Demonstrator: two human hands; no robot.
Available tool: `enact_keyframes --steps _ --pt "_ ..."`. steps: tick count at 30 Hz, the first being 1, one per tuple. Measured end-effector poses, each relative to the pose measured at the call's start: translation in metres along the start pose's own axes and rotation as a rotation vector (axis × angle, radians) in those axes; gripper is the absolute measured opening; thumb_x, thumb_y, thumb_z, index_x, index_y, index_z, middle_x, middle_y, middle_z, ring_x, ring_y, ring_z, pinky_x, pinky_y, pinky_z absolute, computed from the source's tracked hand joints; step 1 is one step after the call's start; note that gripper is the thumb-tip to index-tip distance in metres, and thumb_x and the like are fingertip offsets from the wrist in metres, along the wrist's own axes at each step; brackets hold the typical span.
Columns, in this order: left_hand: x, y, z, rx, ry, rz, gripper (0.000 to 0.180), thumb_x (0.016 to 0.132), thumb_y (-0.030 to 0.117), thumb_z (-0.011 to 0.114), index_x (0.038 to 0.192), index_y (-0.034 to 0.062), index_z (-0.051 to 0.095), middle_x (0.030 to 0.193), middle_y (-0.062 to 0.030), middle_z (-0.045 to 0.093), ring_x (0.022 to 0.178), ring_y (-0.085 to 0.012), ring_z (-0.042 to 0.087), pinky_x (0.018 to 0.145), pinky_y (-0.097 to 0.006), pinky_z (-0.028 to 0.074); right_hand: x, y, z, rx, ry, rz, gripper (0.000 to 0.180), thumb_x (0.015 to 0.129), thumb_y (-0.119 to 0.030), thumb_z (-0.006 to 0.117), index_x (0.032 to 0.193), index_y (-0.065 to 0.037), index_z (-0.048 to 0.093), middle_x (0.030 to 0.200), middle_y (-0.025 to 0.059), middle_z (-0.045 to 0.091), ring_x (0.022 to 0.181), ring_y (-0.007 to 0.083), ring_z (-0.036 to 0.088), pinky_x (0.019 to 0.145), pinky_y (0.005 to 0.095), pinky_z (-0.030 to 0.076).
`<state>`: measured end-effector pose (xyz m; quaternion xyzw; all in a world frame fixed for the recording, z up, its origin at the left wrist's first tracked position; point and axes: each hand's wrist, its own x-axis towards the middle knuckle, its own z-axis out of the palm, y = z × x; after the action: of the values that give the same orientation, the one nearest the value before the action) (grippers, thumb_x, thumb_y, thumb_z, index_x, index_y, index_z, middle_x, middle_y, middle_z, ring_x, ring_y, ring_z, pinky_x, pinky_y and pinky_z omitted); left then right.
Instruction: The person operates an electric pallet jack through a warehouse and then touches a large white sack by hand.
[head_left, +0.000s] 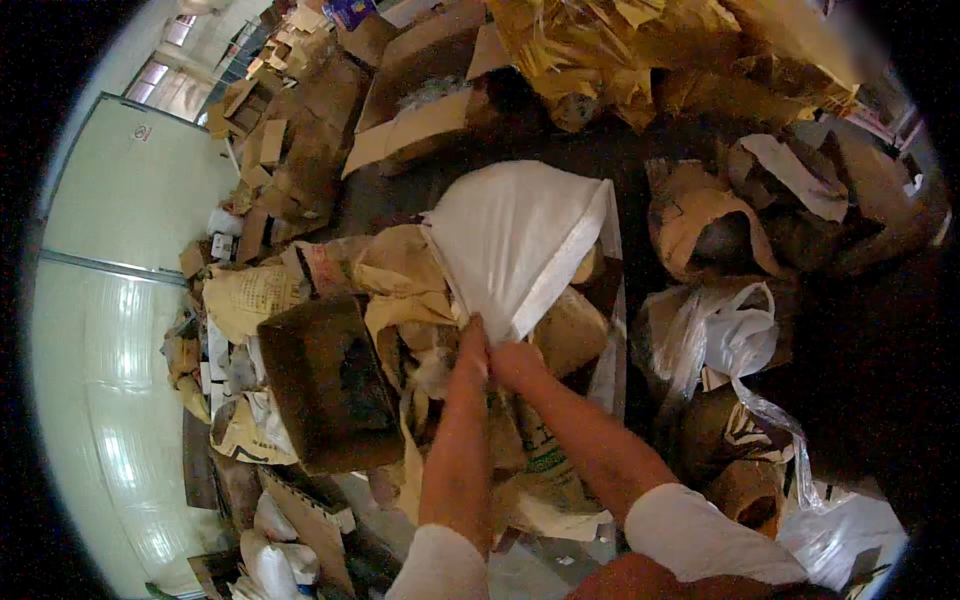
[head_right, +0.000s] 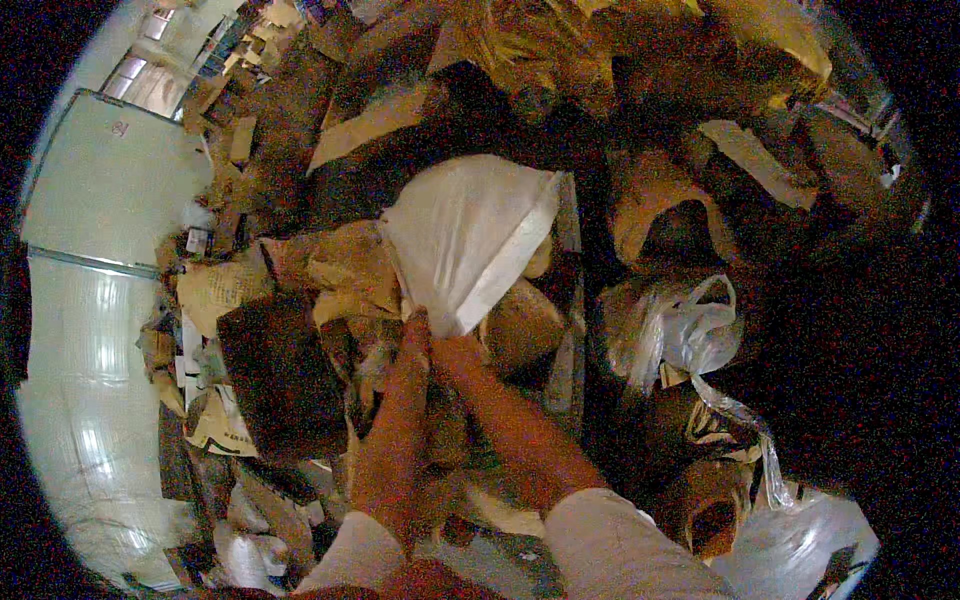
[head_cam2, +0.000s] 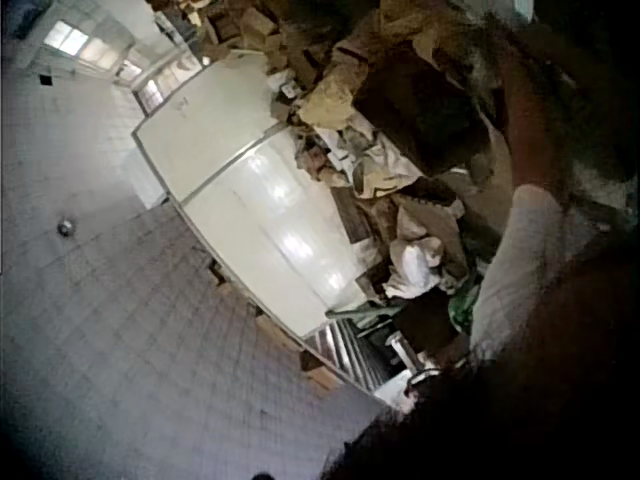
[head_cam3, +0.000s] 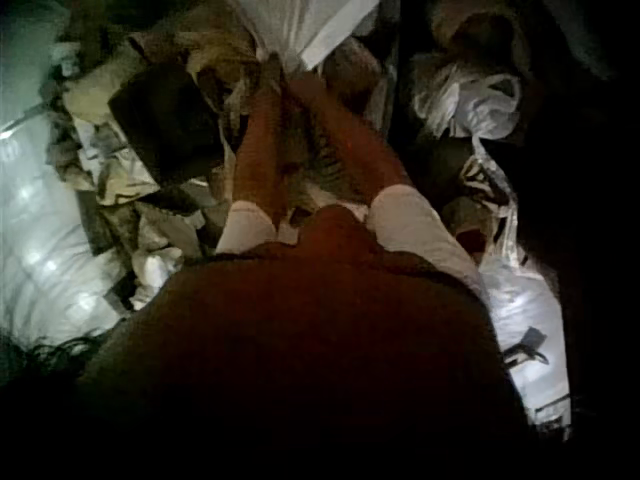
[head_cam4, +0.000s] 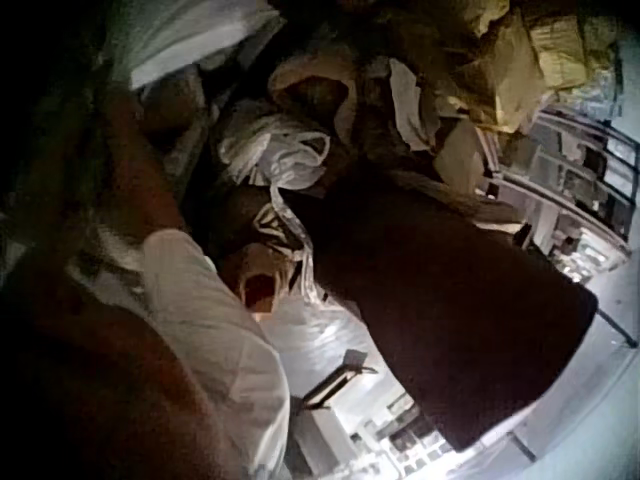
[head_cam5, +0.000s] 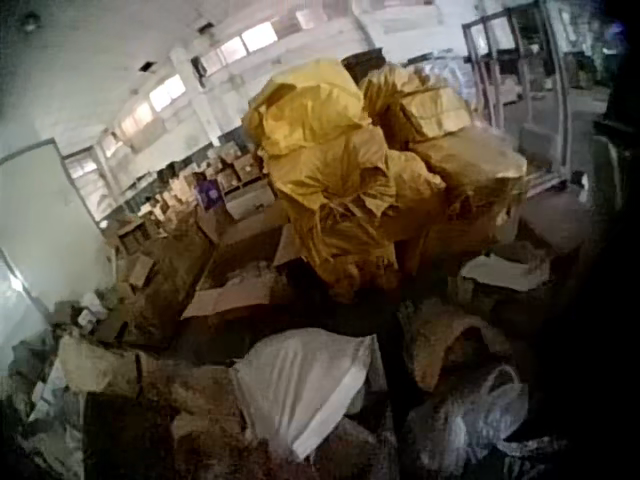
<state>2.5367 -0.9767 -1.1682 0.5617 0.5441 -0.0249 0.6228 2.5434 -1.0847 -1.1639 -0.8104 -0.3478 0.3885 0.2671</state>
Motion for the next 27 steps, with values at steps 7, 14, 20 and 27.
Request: enact_keyframes --steps 7,14,20,27 --pt "-0.116 -0.091 -0.023 -0.049 -0.075 -0.098 0.061 0.093 0.046 0.044 0.133 -0.0004 0.040 0.127 -0.0113 0.049 0.110 -0.0258 0.047 0.089 -0.038 0.040 -0.135 -0.019 0.052 -0.004 -0.011 0.136 0.025 0.082 -0.025 0.056 0.092 -0.006 0.069 0.093 0.0160 0.066 0.088 0.0327 0.064 0.076 0.0481 0.050" --pt "0.009 -0.203 -0.129 -0.124 -0.115 0.116 0.051 0.087 0.047 0.056 0.119 0.0079 0.053 0.085 -0.0055 0.053 0.073 -0.0192 0.047 0.066 -0.032 0.042 -0.068 -0.033 0.184 -0.201 -0.097 0.040 0.028 0.081 -0.029 0.055 0.089 -0.006 0.069 0.088 0.0177 0.065 0.086 0.0345 0.063 0.074 0.0450 0.049" --pt "-0.043 -0.175 -0.067 0.190 -0.270 0.004 0.080 0.087 0.065 0.035 0.122 -0.0043 0.050 0.108 -0.0214 0.057 0.095 -0.0327 0.055 0.081 -0.043 0.043 -0.108 -0.029 0.148 -0.104 -0.026 0.293 0.029 0.084 -0.030 0.050 0.091 -0.008 0.068 0.093 0.0166 0.066 0.083 0.0312 0.065 0.070 0.0425 0.051" --pt "-0.231 -0.218 -0.140 0.212 -0.267 0.185 0.072 0.091 0.054 0.040 0.122 -0.0105 0.045 0.114 -0.0261 0.054 0.098 -0.0332 0.053 0.087 -0.043 0.040 -0.299 -0.119 0.137 -0.027 -0.044 0.045 0.025 0.078 -0.027 0.060 0.091 -0.006 0.064 0.089 0.0165 0.065 0.078 0.0323 0.065 0.069 0.0453 0.051"
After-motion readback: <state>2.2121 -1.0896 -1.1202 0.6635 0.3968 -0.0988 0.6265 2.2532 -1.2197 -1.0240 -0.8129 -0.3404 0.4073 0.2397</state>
